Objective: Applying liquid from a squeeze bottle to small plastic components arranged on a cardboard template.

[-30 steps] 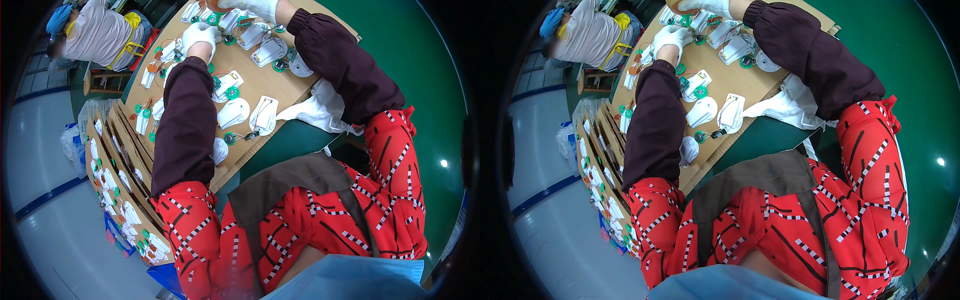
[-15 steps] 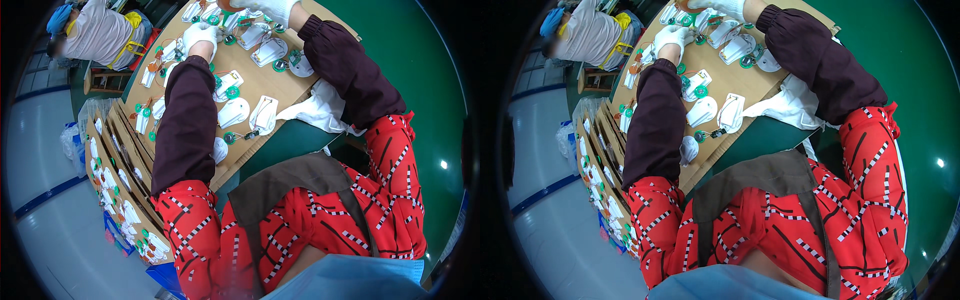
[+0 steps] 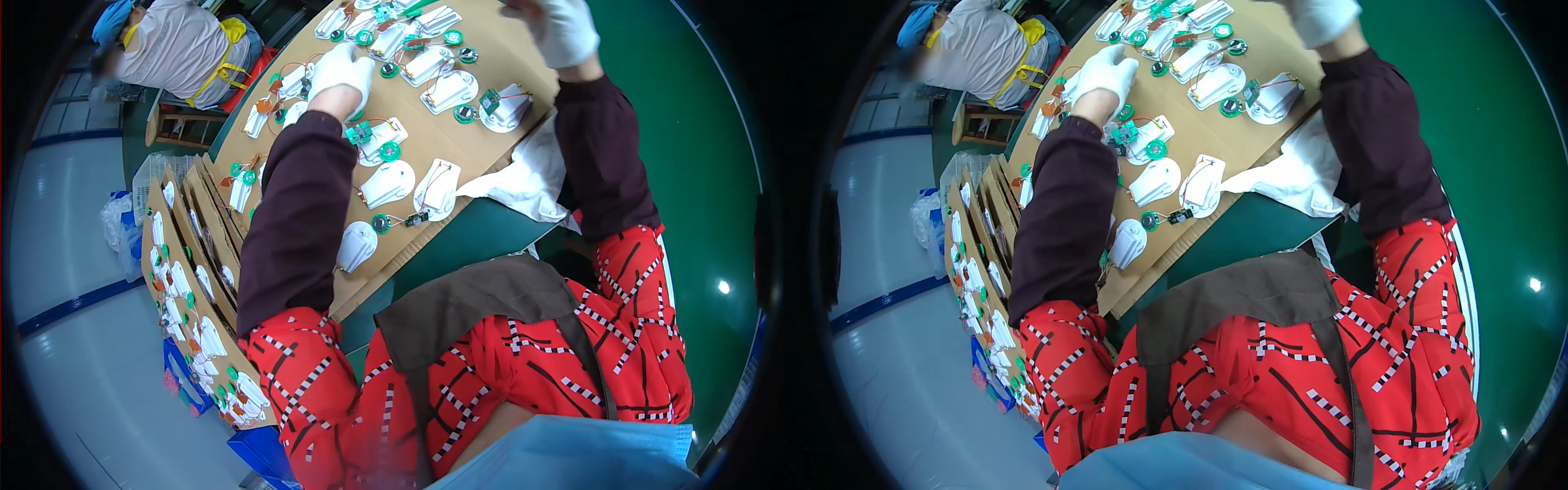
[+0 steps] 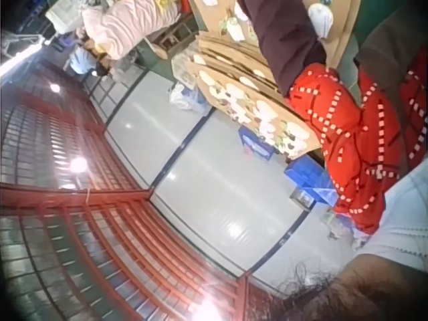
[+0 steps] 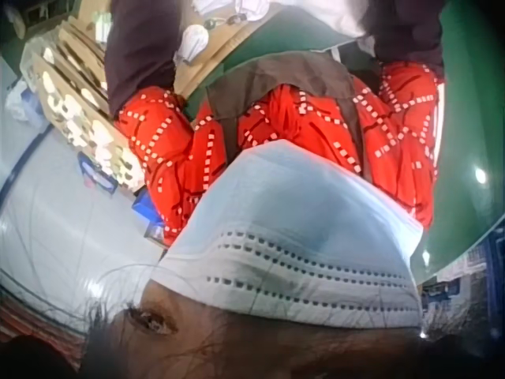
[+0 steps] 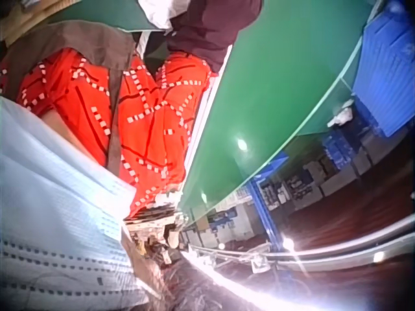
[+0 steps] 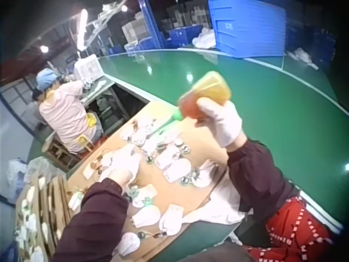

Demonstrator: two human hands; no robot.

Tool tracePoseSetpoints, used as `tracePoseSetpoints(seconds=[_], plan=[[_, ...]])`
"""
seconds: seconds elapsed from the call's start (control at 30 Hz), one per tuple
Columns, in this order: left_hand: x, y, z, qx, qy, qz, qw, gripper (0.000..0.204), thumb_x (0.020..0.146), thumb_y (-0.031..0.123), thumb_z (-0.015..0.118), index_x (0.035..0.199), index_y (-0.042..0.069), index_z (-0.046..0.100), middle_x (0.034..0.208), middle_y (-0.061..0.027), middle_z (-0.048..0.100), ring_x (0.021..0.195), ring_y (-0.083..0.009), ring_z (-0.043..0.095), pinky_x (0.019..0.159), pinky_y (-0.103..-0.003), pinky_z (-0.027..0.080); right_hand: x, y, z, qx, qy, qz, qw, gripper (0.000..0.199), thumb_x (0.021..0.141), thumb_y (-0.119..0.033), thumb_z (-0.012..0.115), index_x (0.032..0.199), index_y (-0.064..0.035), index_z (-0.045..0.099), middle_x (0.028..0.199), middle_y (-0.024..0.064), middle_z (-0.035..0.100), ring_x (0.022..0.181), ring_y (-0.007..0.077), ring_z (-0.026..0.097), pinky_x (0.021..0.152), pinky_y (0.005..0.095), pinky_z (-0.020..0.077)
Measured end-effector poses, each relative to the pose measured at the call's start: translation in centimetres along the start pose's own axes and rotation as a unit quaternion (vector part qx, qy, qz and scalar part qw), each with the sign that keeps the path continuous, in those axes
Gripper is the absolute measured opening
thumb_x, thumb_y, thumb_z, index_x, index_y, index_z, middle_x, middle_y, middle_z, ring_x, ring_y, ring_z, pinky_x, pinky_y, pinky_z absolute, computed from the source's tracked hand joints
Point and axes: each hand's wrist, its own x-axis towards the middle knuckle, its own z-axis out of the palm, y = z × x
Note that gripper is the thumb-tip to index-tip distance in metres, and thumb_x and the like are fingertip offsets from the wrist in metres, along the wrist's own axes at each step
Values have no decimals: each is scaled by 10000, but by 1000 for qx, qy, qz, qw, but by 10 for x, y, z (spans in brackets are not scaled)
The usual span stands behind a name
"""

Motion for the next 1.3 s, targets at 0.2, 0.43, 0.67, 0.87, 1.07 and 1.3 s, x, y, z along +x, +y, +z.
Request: tracePoseSetpoints(seconds=[0.2,0.43,0.67,0.87,1.07,1.3], plan=[[-2,-7,-61,93,-15,101,990,324,849,208,600,1121,56,687,1028,-151,697,934,-269,656,864,-341,493,-1,-35,-46,135,42,-33,989,325,979,-294,567,1225,-81,578,1117,70,683,875,135,669,578,220,531],[80,-2,-28,117,36,138,983,258,817,224,655,1039,119,735,975,-161,704,915,-307,679,850,-364,516,7,-54,-18,80,17,-44,996,340,959,-294,591,1207,-61,582,1076,73,686,863,128,667,576,208,520],[105,-2,12,206,42,128,969,236,832,288,694,946,85,731,963,-169,693,942,-325,660,840,-407,514,28,-56,15,-7,-47,16,999,373,890,-298,678,1174,-74,589,1019,49,664,823,131,645,608,230,506],[109,-1,15,217,68,137,964,217,824,241,671,948,71,726,1004,-170,688,969,-325,654,874,-394,508,50,-36,32,-6,-33,47,998,357,878,-256,696,1167,-77,586,971,41,642,775,138,627,607,265,513],[89,11,-6,122,43,72,989,263,876,188,570,1047,60,724,1107,-182,671,1040,-321,645,911,-393,510,62,-17,41,-44,-49,63,996,337,874,-247,709,1141,-67,612,962,38,659,767,126,633,588,251,518],[94,17,-14,188,-40,101,976,314,852,267,645,1110,93,687,1074,-155,688,1047,-314,642,909,-384,494,73,4,43,-67,-45,77,994,346,851,-228,737,1133,-59,626,939,29,669,730,110,631,582,242,516]])
